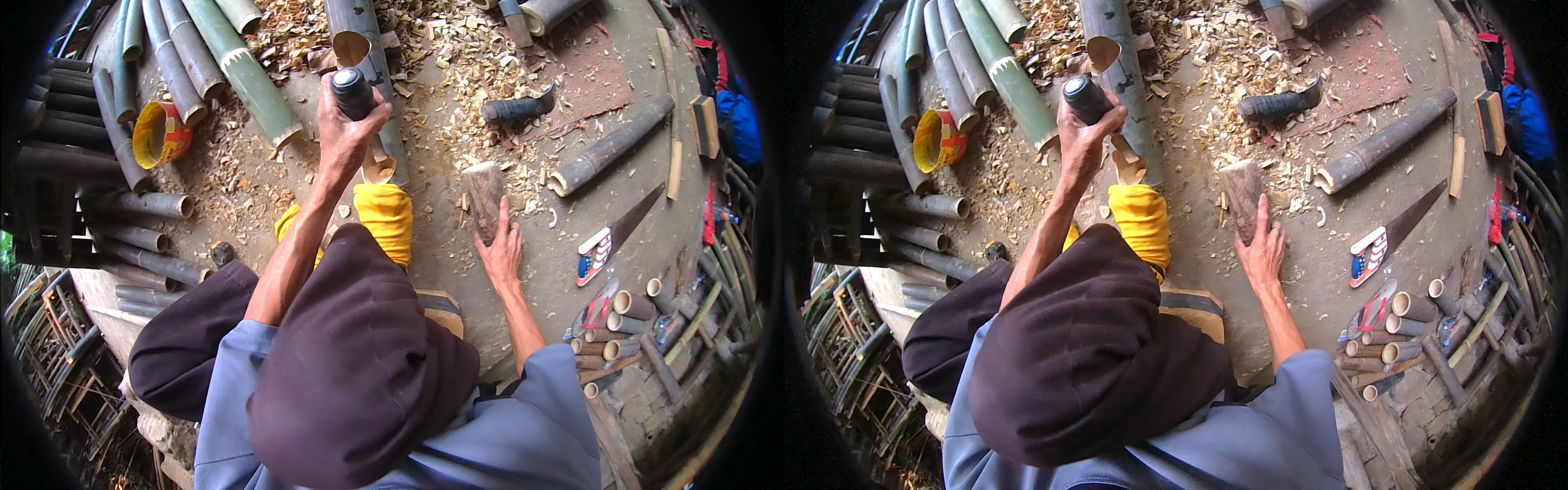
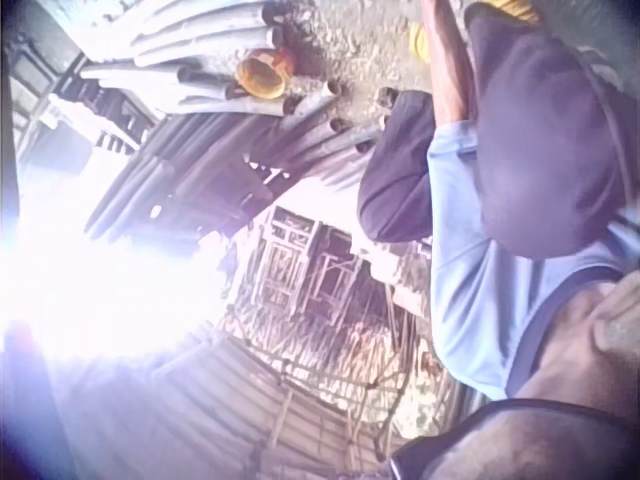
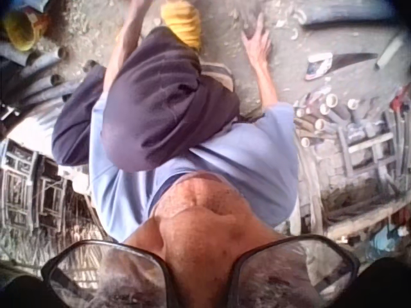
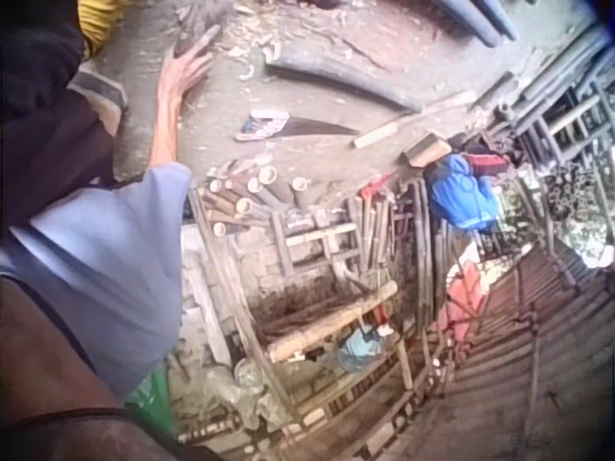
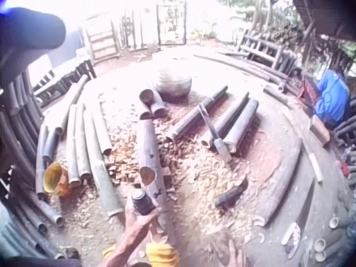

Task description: The person uses a wooden block and a knife-like tool to hollow out and shape a bamboo pipe, turning the pipe over and using the block to hammer the tool through the wood. They then use a smaller tool to refine the hole in the bamboo.

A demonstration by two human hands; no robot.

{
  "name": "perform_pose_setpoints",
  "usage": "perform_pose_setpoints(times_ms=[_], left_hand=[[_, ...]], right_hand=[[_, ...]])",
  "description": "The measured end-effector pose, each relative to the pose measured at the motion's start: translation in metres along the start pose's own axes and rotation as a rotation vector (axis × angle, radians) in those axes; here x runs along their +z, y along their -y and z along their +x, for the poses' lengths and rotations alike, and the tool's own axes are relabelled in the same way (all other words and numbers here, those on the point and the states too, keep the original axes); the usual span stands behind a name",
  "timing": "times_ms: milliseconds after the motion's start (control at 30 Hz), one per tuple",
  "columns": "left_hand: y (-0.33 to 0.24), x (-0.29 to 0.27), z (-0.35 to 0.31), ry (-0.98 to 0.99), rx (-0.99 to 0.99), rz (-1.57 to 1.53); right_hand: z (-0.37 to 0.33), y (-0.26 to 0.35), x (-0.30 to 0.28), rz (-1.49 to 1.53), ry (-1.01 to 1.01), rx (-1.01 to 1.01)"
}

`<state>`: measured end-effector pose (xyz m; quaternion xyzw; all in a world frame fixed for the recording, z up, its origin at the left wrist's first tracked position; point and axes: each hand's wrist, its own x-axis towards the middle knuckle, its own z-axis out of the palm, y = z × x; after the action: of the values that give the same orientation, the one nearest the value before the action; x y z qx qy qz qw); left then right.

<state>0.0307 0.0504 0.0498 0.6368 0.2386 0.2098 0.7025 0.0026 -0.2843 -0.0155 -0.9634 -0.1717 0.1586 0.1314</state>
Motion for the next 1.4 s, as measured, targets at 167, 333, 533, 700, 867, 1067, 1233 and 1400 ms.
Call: perform_pose_setpoints(times_ms=[167,333,533,700,867,1067,1233,1400], left_hand=[[-0.017,-0.005,-0.002,0.174,-0.018,-0.152],[-0.023,-0.005,-0.004,0.192,-0.014,0.157],[-0.005,-0.011,-0.018,0.177,-0.047,0.163],[0.002,-0.018,-0.024,0.121,-0.059,0.171],[-0.009,-0.025,-0.040,0.082,-0.084,0.082],[0.001,-0.029,-0.052,0.039,-0.052,0.041],[0.008,-0.028,-0.059,0.094,0.006,0.112],[0.019,-0.036,-0.072,0.127,0.113,0.301]], right_hand=[[0.003,-0.005,0.012,0.039,-0.045,-0.012],[0.004,0.000,0.008,0.014,-0.038,0.024],[0.006,0.000,0.003,0.015,-0.047,0.020],[0.006,-0.007,-0.007,0.152,0.013,0.027],[0.018,0.010,-0.037,0.619,0.210,0.107],[0.031,0.039,-0.064,0.754,0.210,0.047],[0.050,0.067,-0.099,0.798,0.115,-0.178],[0.074,0.121,-0.150,0.880,-0.057,-0.635]])
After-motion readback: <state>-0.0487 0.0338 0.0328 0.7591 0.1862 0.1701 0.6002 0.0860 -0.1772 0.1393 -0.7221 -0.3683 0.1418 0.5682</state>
